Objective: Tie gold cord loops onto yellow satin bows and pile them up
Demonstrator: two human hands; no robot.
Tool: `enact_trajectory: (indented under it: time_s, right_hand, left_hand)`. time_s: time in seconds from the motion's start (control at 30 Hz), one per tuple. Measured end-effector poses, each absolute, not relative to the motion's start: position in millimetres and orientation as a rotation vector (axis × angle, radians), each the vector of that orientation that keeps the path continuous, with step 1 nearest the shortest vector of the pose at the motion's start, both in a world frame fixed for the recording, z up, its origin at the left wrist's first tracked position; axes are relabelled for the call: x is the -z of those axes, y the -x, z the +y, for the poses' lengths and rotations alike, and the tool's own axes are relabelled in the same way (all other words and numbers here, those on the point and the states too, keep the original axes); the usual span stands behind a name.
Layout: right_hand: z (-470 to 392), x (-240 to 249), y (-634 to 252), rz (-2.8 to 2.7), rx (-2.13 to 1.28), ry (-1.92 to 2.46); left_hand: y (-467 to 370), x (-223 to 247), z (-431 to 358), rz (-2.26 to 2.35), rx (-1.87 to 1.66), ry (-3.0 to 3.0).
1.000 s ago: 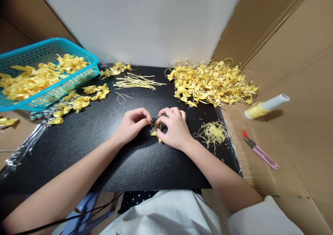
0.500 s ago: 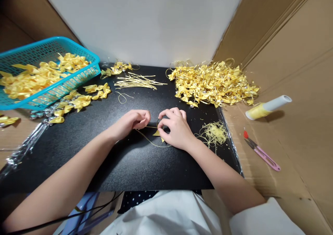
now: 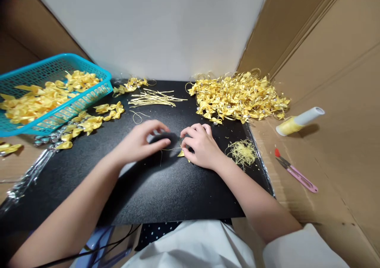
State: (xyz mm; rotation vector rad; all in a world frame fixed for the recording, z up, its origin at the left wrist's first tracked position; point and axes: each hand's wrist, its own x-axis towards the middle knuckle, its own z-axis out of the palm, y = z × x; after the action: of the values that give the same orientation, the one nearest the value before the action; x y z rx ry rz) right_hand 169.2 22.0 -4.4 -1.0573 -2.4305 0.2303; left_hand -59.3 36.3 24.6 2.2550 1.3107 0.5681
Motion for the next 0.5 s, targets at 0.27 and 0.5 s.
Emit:
enact_trajectory:
  time_s: [0.27,0.5]
  right_hand:
    - [23,6,-172,-2.414,-0.259,1.003]
    - [20,4,-175,-2.419,-0.302,1.089]
  left_hand:
    - [31,-2,24,1.041,-0.369,-2.281]
    - [36,-5,26,1.033,-0.288,-2.227]
